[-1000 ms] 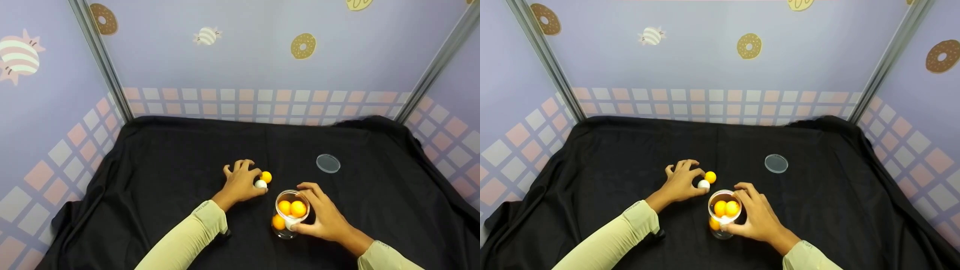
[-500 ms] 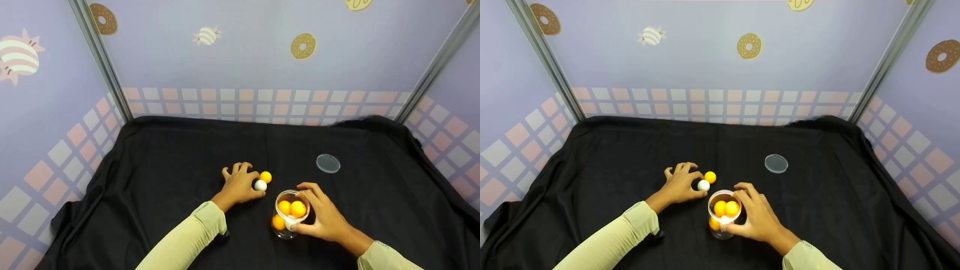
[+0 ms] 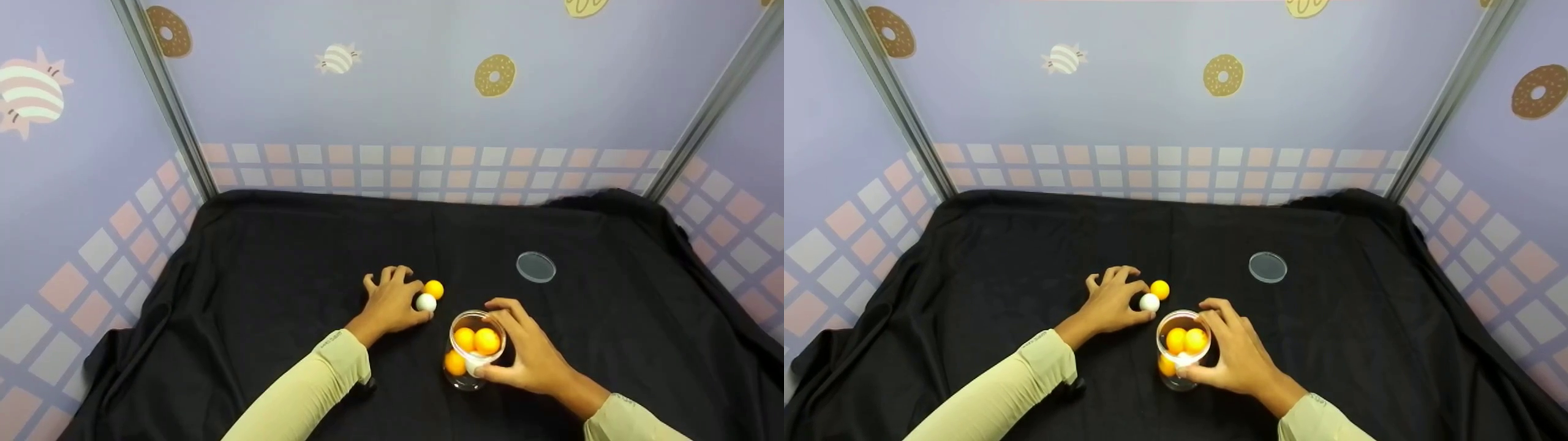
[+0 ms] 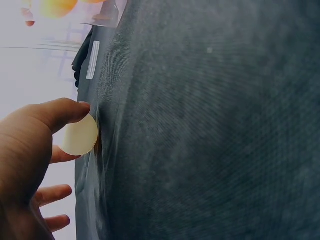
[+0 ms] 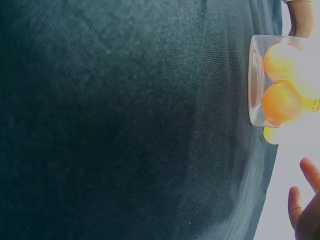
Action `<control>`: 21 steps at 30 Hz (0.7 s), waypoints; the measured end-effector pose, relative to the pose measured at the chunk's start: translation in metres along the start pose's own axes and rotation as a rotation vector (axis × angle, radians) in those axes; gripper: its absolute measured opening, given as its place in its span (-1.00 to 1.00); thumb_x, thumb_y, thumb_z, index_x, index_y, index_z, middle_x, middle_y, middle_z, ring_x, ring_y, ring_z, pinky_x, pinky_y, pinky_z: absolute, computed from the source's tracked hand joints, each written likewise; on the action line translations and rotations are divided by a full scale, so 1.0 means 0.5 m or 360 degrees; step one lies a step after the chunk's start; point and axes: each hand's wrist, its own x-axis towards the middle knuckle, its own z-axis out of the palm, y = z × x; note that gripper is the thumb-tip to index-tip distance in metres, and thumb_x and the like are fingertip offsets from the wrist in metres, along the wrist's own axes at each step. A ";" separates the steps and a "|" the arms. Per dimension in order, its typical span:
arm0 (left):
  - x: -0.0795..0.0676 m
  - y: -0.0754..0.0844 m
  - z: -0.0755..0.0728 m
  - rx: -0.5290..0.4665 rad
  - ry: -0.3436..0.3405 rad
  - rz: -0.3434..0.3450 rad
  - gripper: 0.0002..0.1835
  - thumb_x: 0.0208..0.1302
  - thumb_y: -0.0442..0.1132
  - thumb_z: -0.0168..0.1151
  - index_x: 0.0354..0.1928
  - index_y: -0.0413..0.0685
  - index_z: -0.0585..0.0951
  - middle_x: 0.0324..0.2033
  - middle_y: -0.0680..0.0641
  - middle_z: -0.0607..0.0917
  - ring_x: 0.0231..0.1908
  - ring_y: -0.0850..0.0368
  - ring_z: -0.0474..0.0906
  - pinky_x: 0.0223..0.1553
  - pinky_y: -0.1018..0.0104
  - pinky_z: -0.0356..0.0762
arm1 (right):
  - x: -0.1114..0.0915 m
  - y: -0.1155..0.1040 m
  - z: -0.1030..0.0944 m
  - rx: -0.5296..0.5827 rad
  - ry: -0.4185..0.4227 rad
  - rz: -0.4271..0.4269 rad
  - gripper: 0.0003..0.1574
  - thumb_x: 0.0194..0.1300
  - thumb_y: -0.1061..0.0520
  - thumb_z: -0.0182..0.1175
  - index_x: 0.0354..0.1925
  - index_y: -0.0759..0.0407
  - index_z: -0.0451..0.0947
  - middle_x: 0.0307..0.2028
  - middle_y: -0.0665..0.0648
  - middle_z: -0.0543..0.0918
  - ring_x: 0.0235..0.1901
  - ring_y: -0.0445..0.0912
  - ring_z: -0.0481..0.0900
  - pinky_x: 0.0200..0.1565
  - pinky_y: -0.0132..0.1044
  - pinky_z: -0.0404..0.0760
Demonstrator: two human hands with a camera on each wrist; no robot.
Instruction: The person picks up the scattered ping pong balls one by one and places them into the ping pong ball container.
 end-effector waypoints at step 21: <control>0.000 0.036 -0.039 -0.0062 0.0073 0.0068 -0.54 0.10 0.28 0.42 -0.03 0.26 0.70 0.35 -0.05 0.45 0.39 -0.15 0.23 0.27 -0.49 -0.03 | 0.001 0.001 0.000 -0.0011 0.0013 -0.0020 -0.03 -0.24 -0.41 0.62 0.08 -0.03 0.57 0.28 -0.01 0.45 0.14 -0.13 0.55 0.12 -0.12 0.60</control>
